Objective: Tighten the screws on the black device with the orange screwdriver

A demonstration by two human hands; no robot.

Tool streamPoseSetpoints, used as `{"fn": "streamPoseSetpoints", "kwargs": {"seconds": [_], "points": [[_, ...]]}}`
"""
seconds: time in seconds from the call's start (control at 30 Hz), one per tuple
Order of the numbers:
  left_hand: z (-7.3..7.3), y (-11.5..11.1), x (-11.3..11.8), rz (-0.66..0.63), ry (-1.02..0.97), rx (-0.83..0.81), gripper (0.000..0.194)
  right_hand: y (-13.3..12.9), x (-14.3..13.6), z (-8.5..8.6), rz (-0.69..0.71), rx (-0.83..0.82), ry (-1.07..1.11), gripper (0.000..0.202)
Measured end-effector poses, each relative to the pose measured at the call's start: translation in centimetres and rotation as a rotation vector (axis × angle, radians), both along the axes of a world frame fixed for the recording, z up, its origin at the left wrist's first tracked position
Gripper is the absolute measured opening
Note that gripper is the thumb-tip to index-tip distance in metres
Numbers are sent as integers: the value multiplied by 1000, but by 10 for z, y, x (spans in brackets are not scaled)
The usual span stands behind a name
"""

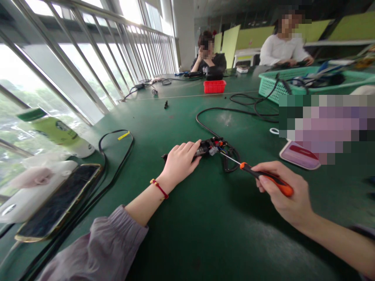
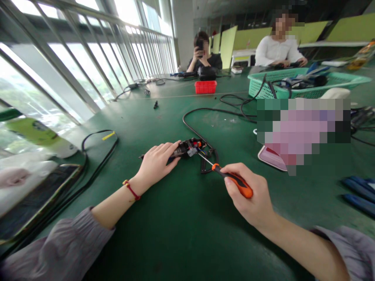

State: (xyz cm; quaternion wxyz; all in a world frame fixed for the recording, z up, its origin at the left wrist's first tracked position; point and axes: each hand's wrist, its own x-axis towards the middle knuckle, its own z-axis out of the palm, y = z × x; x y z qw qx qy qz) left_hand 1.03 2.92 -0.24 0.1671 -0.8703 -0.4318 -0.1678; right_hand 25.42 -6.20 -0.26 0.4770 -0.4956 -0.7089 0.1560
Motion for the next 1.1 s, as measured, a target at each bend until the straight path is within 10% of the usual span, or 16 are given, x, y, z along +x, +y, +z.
{"fn": "streamPoseSetpoints", "kwargs": {"seconds": [0.4, 1.1], "points": [[0, 0, 0, -5, -6, 9, 42, 3, 2, -6, 130, -42, 218, 21], [0, -1, 0, -6, -12, 9, 42, 11, 7, -10, -40, 96, 288, 21]]}}
